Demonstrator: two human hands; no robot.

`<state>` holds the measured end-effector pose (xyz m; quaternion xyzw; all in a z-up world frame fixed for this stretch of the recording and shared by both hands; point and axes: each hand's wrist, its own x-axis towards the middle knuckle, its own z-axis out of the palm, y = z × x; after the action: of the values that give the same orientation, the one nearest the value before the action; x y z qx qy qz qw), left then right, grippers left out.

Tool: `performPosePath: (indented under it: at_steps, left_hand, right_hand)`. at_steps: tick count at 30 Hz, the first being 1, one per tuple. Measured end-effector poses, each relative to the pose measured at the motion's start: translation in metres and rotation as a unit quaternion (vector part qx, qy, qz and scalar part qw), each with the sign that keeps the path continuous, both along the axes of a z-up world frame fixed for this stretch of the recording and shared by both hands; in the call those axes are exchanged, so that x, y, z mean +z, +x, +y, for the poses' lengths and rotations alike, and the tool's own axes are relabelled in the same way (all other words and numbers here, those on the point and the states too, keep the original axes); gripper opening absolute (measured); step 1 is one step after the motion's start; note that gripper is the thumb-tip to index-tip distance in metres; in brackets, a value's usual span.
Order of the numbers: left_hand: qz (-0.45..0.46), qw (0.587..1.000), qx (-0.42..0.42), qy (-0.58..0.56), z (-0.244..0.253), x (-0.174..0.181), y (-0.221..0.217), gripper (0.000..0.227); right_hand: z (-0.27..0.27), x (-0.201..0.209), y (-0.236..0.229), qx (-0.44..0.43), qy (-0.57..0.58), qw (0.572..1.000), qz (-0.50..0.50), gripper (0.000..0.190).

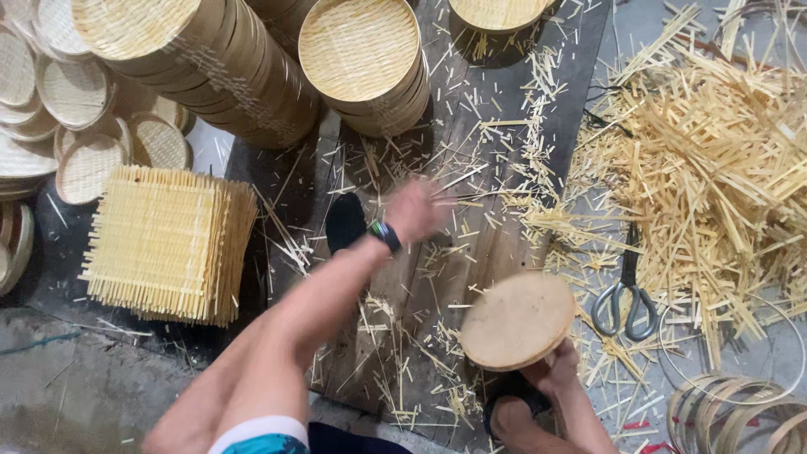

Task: The person cuts circular bamboo plates from woven mats using shears and a wooden template. They repeatedly place the template on a mat, trim the excess material around the edge, and stack the finished plates.

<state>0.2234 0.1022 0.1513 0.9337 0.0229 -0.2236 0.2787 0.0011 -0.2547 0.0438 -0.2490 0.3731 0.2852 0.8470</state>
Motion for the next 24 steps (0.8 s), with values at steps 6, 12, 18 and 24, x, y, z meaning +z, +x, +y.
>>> performPosePath:
  at_steps: [6, 12, 18, 24]
  left_hand:
    - [0.132, 0.851, 0.333, -0.385, -0.075, -0.095, -0.106, 0.059]
    - [0.009, 0.942, 0.229, -0.244, -0.032, -0.101, -0.097, 0.04]
    - [-0.123, 0.977, 0.143, 0.103, 0.123, -0.015, -0.069, 0.023]
    - [-0.034, 0.841, 0.375, 0.388, 0.312, 0.07, -0.107, 0.094]
  right_hand:
    - [0.035, 0.054, 0.064, 0.125, -0.074, 0.979, -0.144, 0.07]
    - [0.045, 0.055, 0.075, 0.135, -0.119, 0.978, -0.103, 0.057]
    - [0.026, -0.015, 0.037, 0.222, -0.205, 0.947, -0.11, 0.043]
    - [0.008, -0.035, 0.001, 0.196, -0.22, 0.952, -0.081, 0.039]
